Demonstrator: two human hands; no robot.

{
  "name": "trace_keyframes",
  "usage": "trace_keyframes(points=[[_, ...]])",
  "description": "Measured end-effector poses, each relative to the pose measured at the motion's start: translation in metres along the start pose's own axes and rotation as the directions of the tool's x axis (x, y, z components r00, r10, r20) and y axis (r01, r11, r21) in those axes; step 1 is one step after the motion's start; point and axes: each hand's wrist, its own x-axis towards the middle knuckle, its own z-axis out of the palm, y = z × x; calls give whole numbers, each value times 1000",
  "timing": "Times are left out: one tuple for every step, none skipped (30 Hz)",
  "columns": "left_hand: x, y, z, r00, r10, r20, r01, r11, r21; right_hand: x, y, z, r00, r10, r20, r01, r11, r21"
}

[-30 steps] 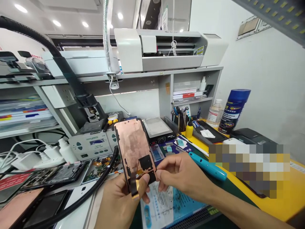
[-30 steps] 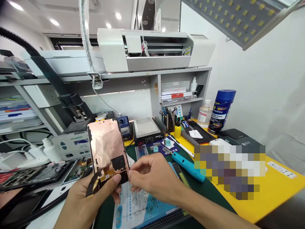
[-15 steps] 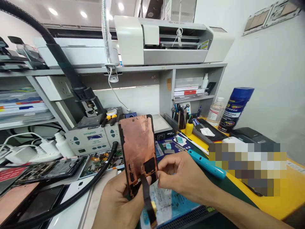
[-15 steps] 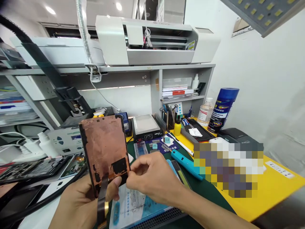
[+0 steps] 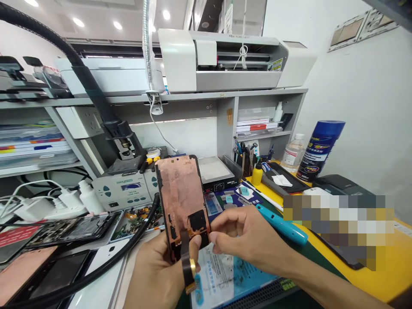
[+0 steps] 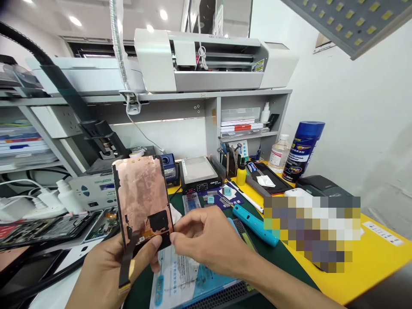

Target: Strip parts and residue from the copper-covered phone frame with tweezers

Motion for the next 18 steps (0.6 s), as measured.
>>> trace_keyframes(points=[[1,-2,0,1000,7,13,-7,1000,-11,0,1,2,1000,0,-15,0,1000,-19],[1,-4,0,999,17,38,-16,1000,-19,-1,1,4,1000,-2,-27,1,999,-47],[1,-6,1,998,20,64,-19,1000,-24,-1,2,6,999,-8,-36,5,997,-76],[2,-7,1,996,13,90,-10,999,-31,-1,4,7,999,-15,-44,11,995,-103],[1,-8,1,994,1,113,4,999,-38,-1,5,8,998,-26,-52,20,992,-126],[1,-7,2,992,-11,125,17,999,-42,-1,7,9,997,-39,-63,30,989,-148],[1,-7,2,992,-22,127,27,999,-44,-1,9,9,996,-54,-72,41,985,-169],[0,-6,3,992,-31,123,37,998,-45,-1,10,10,994,-68,-82,52,981,-186],[-1,-5,4,992,-44,122,50,998,-47,-1,11,10,993,-81,-90,62,978,-201],[-2,-4,4,991,-60,118,67,997,-50,-1,12,10,991,-92,-94,70,974,-215],[-3,-3,5,991,-79,109,85,995,-51,-1,12,9,990,-101,-95,77,971,-226],[-3,-2,5,991,-93,97,98,994,-48,-1,11,8,991,-104,-89,80,969,-232],[-4,-1,5,992,-98,83,101,994,-38,-1,9,7,992,-98,-77,78,971,-228],[-4,0,4,993,-93,68,95,995,-23,-1,7,6,995,-84,-57,70,975,-211],[-4,1,3,995,-82,58,83,997,-8,-1,5,4,997,-65,-31,58,982,-180],[-3,2,2,996,-69,54,69,998,7,-1,3,2,999,-46,-2,45,989,-140],[-3,3,1,997,-57,56,56,998,20,-1,2,0,999,-28,25,31,995,-94],[-2,3,-1,997,-51,61,49,998,31,-1,0,-1,999,-18,46,21,998,-54]])
